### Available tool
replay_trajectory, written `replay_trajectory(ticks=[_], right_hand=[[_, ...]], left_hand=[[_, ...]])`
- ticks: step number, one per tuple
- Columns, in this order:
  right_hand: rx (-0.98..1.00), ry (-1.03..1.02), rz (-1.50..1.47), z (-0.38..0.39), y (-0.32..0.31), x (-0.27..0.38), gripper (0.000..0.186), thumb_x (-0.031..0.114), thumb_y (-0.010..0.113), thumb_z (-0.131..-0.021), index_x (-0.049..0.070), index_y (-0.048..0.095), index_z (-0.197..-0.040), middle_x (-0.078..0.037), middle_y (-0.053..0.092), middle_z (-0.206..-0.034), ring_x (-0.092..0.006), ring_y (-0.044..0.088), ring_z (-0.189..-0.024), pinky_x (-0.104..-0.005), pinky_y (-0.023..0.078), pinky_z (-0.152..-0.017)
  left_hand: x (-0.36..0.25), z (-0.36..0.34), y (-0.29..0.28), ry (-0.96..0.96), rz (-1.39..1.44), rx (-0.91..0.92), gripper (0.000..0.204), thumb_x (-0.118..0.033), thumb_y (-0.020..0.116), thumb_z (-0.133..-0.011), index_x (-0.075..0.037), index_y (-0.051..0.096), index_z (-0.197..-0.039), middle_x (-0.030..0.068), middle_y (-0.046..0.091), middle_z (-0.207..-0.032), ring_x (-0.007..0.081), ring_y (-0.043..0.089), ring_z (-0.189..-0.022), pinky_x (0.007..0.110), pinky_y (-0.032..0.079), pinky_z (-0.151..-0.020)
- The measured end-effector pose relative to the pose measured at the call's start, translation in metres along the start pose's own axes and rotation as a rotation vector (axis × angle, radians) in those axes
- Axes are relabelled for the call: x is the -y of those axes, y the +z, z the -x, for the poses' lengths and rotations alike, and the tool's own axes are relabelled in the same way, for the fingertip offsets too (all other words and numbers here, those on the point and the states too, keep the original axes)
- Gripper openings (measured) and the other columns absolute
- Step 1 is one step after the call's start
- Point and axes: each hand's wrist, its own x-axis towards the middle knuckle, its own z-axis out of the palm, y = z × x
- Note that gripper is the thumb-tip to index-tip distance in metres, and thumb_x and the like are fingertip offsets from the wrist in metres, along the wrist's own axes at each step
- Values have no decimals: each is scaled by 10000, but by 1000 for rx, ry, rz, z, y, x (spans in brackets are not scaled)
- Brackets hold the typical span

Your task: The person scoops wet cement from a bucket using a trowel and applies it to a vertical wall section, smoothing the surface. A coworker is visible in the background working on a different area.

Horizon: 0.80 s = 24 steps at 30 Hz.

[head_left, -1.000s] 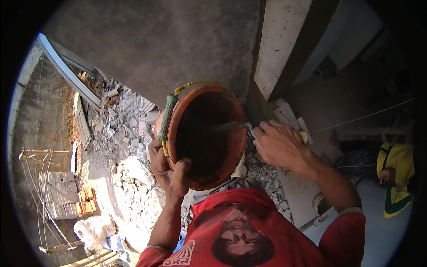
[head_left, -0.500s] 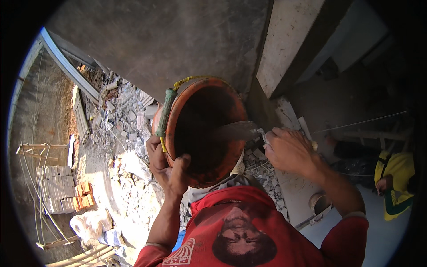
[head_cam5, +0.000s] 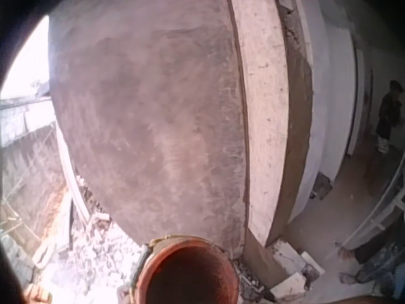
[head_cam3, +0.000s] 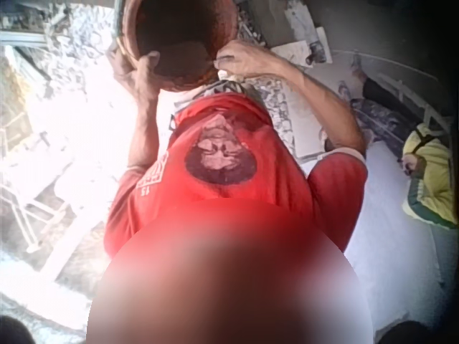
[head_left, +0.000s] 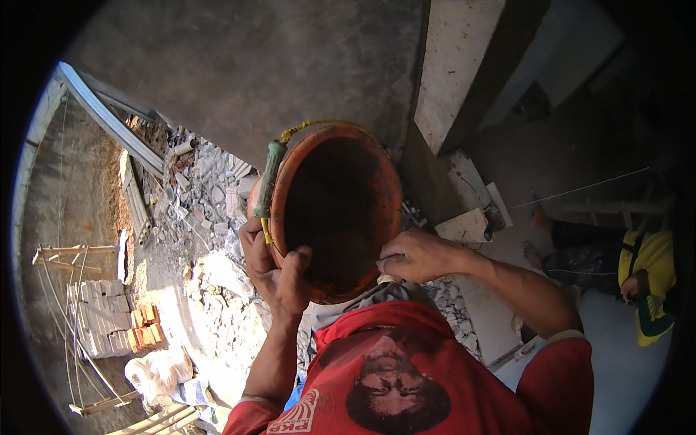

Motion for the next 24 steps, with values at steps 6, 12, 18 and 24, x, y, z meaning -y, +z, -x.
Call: replay_trajectory(ticks=[6,12,18,24], right_hand=[[133,204,-448,18,-9,-4,301,174,526,-984,-62,690,-1074,-51,653,-832,-83,593,-660,-253,502,-564],[-54,68,-740,69,-14,-7,395,116,520,-961,-105,564,-1285,-106,653,-967,-100,607,-749,-263,521,-651],[-448,-184,-974,111,-18,27,594,136,617,-872,-105,459,-1391,-146,587,-1127,-160,617,-854,-305,552,-705],[-930,-627,-1089,114,-44,89,617,146,638,-879,-59,434,-1424,-123,546,-1142,-149,589,-800,-296,541,-584]], left_hand=[[7,-3,-4,-52,27,-29,483,-185,706,-703,43,654,-1126,88,494,-1152,236,471,-1124,352,355,-1021],[8,-13,-6,-140,230,-94,475,-142,640,-695,40,605,-1133,49,474,-1079,176,497,-1042,286,380,-978],[-1,-22,2,-98,228,-60,485,-96,584,-677,30,623,-1144,54,547,-1055,177,551,-982,313,434,-947],[-2,-23,0,-112,211,-49,473,-93,588,-653,45,649,-1102,41,477,-1018,181,537,-963,308,433,-937]])
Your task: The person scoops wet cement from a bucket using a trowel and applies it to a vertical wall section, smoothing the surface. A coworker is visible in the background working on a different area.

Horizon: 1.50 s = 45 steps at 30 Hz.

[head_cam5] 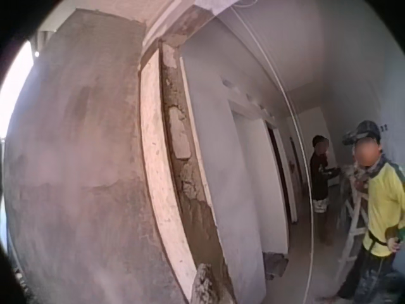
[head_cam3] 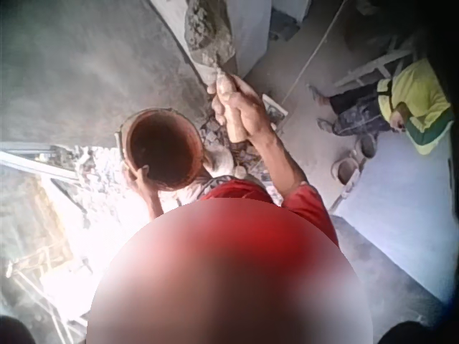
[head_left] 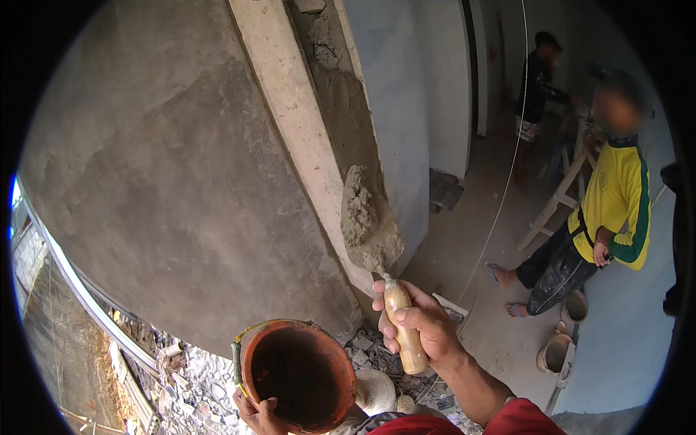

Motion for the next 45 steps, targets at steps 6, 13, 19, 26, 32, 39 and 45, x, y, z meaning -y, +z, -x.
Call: replay_trajectory(ticks=[6,13,19,26,32,39,45], right_hand=[[-209,-719,6,-41,62,47,622,85,658,-948,-71,371,-1477,-142,549,-1226,-150,620,-814,-299,559,-662],[-722,-1436,506,-141,65,96,671,66,652,-967,-116,296,-1506,-289,494,-1366,-272,619,-1136,-334,560,-891],[-770,-1255,884,-255,63,73,647,48,620,-941,-123,336,-1497,-264,541,-1275,-335,601,-1144,-433,509,-926],[-179,-973,647,-213,36,30,588,84,631,-935,-93,433,-1460,-224,622,-1247,-307,642,-1151,-368,524,-959],[-109,-764,561,-192,6,75,527,212,597,-986,-35,481,-1438,-78,607,-1048,-74,562,-753,-232,499,-621],[-70,-519,549,-205,-18,92,483,458,510,-1061,22,617,-1239,-29,577,-849,-89,545,-662,-275,490,-570],[-201,-440,732,-221,-26,105,467,456,473,-1060,20,624,-1131,-28,561,-792,-92,516,-594,-263,451,-513]], left_hand=[[-9,4,-6,-24,-165,-9,487,-90,612,-738,22,596,-1211,136,593,-1132,260,556,-1047,401,465,-917],[3,8,-11,-61,-117,-101,512,-55,602,-745,-4,577,-1254,126,592,-1162,247,579,-1030,383,489,-885],[-7,11,-10,-68,-171,-78,535,-91,615,-746,-6,580,-1273,144,603,-1153,262,588,-1032,381,505,-869],[-15,15,-6,-33,-242,-70,544,-81,622,-732,-4,588,-1270,145,596,-1162,272,590,-1042,404,513,-876],[2,14,-12,-33,-147,-88,482,-54,600,-772,-5,579,-1251,124,573,-1148,244,592,-997,366,514,-848],[-2,13,-15,-39,-242,-55,488,-83,607,-768,-2,576,-1248,136,588,-1150,259,599,-984,405,515,-854],[-12,16,-12,4,-353,-57,484,-100,615,-756,-1,593,-1229,148,593,-1114,278,581,-1026,410,500,-878]])
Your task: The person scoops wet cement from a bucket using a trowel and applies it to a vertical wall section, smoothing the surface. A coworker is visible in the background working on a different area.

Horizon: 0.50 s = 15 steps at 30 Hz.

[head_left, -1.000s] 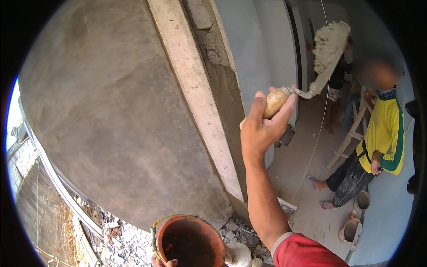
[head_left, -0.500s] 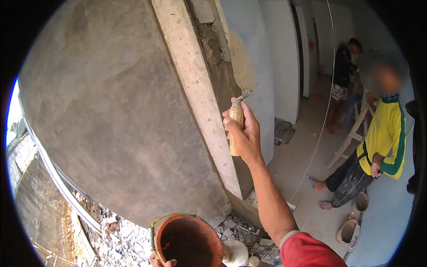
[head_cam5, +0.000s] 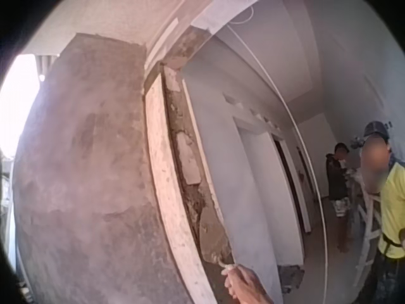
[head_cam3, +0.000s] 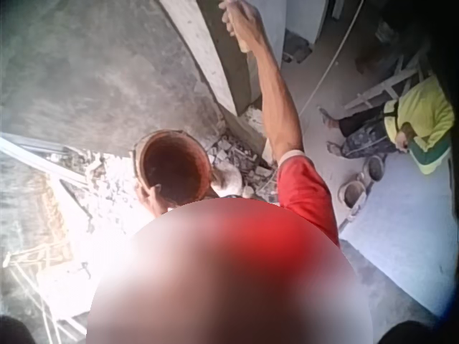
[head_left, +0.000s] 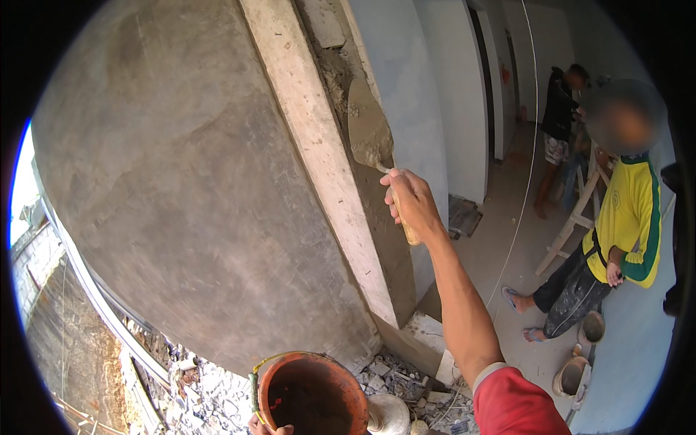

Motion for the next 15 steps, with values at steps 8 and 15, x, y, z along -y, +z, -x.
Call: replay_trajectory(ticks=[8,15], right_hand=[[64,8,-26,-9,2,-4,473,457,469,-1063,11,618,-1118,-30,551,-768,-92,509,-565,-268,445,-491],[136,81,-87,12,9,-51,472,457,477,-1062,9,617,-1111,-22,555,-740,-92,515,-559,-268,452,-479]], left_hand=[[0,5,2,-99,209,-50,489,-75,616,-752,5,598,-1234,123,589,-1125,250,580,-1024,388,496,-883],[3,7,-1,-92,128,-52,507,-54,600,-765,15,587,-1267,129,593,-1135,248,592,-993,386,510,-852]])
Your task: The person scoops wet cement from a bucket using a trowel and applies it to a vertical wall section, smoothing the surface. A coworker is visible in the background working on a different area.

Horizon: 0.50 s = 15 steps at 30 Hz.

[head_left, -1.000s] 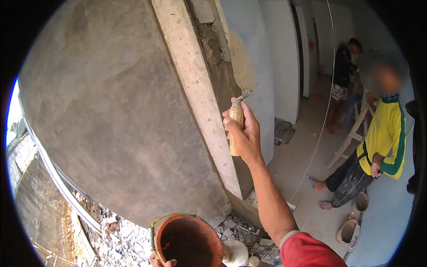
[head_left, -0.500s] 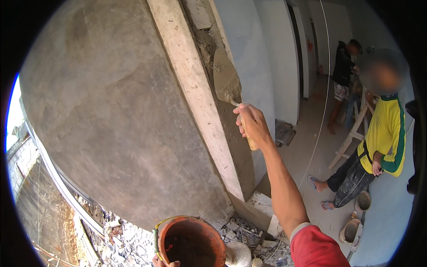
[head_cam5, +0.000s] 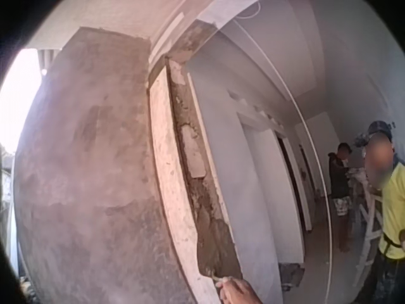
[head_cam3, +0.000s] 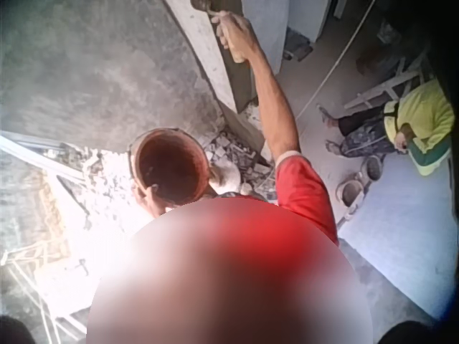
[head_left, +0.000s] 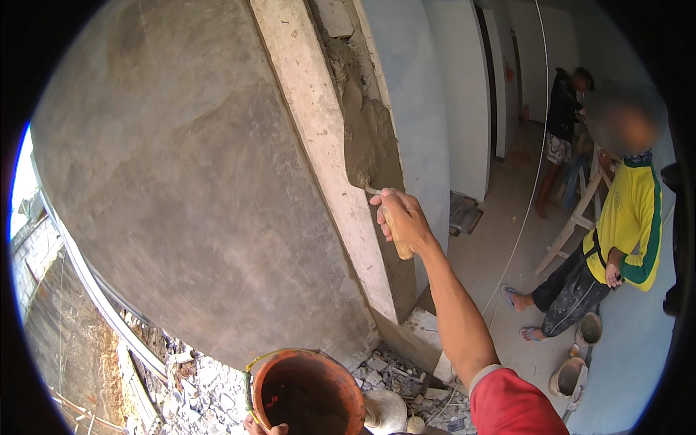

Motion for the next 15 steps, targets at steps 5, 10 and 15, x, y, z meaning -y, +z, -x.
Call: replay_trajectory(ticks=[5,10,15], right_hand=[[5,147,19,31,-7,-22,464,430,456,-1050,4,640,-1051,-28,556,-733,-96,519,-566,-276,454,-498],[-51,-6,120,27,-9,10,457,424,465,-1050,0,633,-1020,-33,558,-739,-96,522,-555,-273,453,-488],[-79,-108,119,-19,-6,68,449,421,451,-1060,3,615,-1073,-32,559,-761,-95,513,-564,-277,451,-488]], left_hand=[[4,-6,0,-4,57,33,526,-75,612,-763,20,578,-1280,148,594,-1141,261,595,-996,400,516,-851],[-3,-2,3,26,-15,0,552,-95,623,-758,23,570,-1294,167,592,-1151,274,593,-1016,407,516,-852],[-8,0,3,8,9,27,538,-110,623,-755,25,581,-1274,184,588,-1159,294,579,-1054,431,499,-891]])
